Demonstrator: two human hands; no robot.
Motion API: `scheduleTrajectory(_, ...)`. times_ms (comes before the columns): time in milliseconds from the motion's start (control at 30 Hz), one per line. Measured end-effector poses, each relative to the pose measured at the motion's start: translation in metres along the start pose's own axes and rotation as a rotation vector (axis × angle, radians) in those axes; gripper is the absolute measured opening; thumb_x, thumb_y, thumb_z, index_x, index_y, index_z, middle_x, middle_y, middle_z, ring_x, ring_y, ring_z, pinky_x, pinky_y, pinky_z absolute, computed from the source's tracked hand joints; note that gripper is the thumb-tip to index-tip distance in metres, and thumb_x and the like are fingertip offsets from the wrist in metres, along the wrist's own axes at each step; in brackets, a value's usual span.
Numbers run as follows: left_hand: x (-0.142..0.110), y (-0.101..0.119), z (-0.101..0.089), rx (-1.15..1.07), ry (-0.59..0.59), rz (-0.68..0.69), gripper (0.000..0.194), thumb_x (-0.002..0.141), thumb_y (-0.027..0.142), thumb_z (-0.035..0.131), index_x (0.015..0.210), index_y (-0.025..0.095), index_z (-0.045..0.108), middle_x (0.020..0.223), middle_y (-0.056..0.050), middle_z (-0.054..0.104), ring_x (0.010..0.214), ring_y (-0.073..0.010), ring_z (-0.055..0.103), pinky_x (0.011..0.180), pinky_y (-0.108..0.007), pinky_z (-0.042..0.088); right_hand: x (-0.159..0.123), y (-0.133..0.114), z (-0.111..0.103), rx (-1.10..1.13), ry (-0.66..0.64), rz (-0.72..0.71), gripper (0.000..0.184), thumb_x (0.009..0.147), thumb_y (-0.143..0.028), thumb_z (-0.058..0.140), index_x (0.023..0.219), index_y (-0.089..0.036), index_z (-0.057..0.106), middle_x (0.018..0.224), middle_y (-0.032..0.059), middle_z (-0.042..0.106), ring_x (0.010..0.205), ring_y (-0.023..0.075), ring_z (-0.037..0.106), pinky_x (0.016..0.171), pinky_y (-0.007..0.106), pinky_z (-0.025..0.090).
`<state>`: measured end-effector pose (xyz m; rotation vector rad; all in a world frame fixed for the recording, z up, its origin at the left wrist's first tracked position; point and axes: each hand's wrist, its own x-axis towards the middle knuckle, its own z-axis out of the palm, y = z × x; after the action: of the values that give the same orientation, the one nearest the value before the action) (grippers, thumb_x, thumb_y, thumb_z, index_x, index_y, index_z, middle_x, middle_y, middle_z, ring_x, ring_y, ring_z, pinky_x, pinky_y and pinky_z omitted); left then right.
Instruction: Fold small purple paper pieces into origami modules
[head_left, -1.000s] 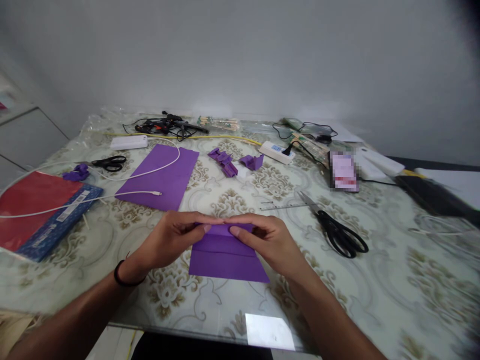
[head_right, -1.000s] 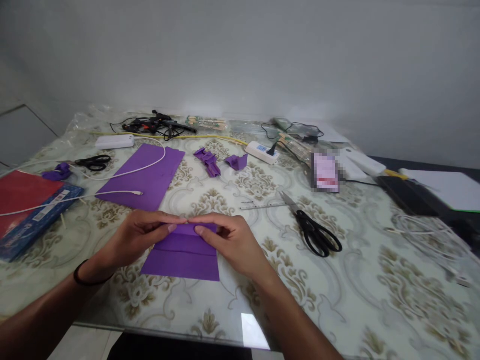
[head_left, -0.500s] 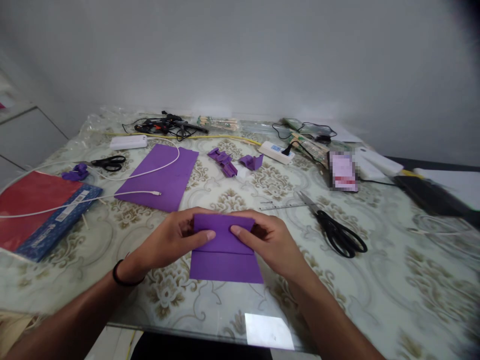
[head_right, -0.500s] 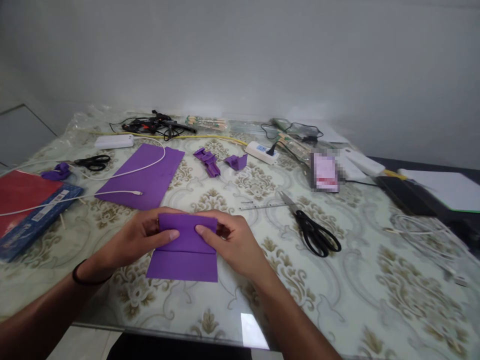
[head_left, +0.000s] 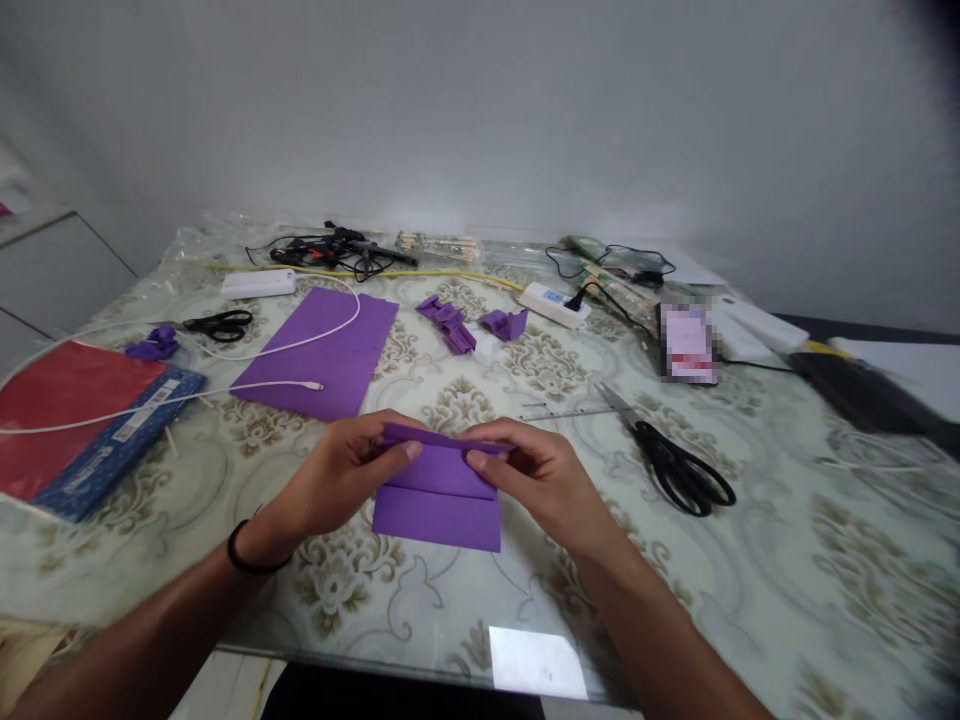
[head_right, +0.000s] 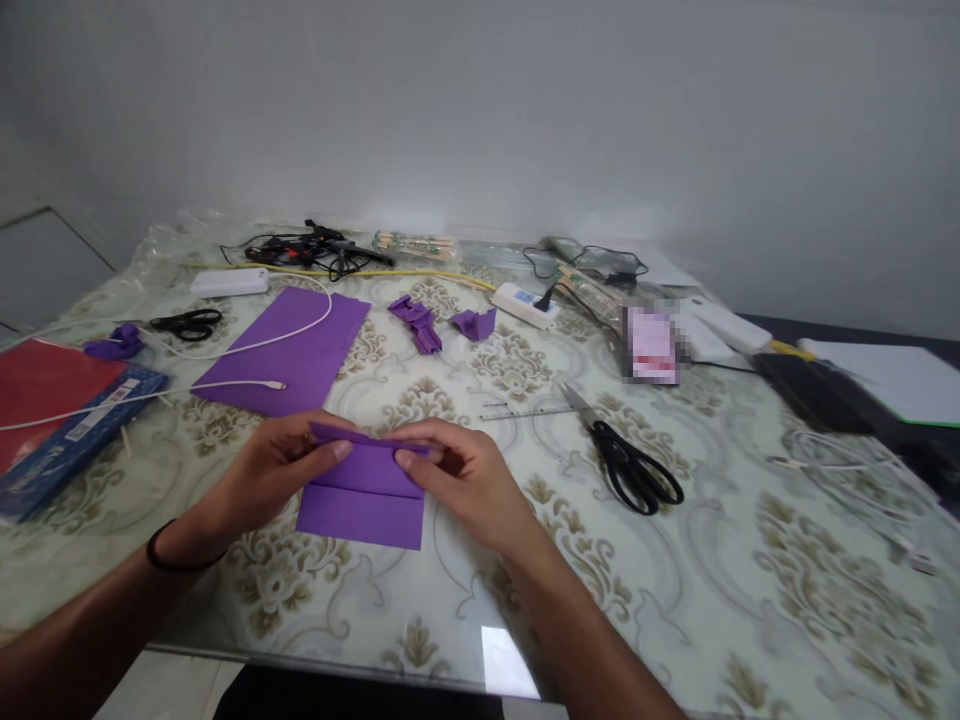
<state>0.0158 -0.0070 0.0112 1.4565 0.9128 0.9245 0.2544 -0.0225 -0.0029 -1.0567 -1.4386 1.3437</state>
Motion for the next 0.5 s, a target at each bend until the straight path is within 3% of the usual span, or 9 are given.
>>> scheduleTrajectory(133,-0.0018,0.0002,-0.0013,0.011,-0.008,-0.048,0.021,0.098,0.033,0.068,0.099,0.017,0.081,0.084,-0.003,0.076,0.067,-0.0141,0.066,0.058,-0.021,0.051,-0.0001,-0.0012,0.0004,0.023,0.002,0.015,0.026,0.092,-0.046,0.079,0.103,-0.023,0.08,0.068,-0.0028,0.059,0.06,0.0131,0.049,0.056,0.026,0.039)
scheduleTrajectory(300,-0.0035,-0.0004,-0.0026,0.089,-0.053,-0.111,0.027,0.098,0.043,0.071,0.095,0.017,0.077,0.077,-0.001,0.07,0.064,-0.0136,0.061,0.054,-0.021,0.046,-0.0009,-0.0029,0.0039,0.051,-0.049,0.045,0.035,0.095,-0.052,0.074,0.086,-0.019,0.07,0.067,-0.0039,0.051,0.059,0.012,0.044,0.055,0.025,0.036)
scheduleTrajectory(500,-0.0032,0.0017,-0.003,0.036,-0.057,-0.104,0.02,0.098,0.036,0.07,0.105,0.018,0.075,0.085,-0.001,0.071,0.07,-0.0147,0.063,0.06,-0.022,0.049,-0.0009,-0.0065,0.0051,0.044,-0.069,0.05,0.041,0.096,-0.057,0.072,0.079,-0.021,0.06,0.064,-0.0064,0.041,0.057,0.0115,0.036,0.053,0.025,0.031)
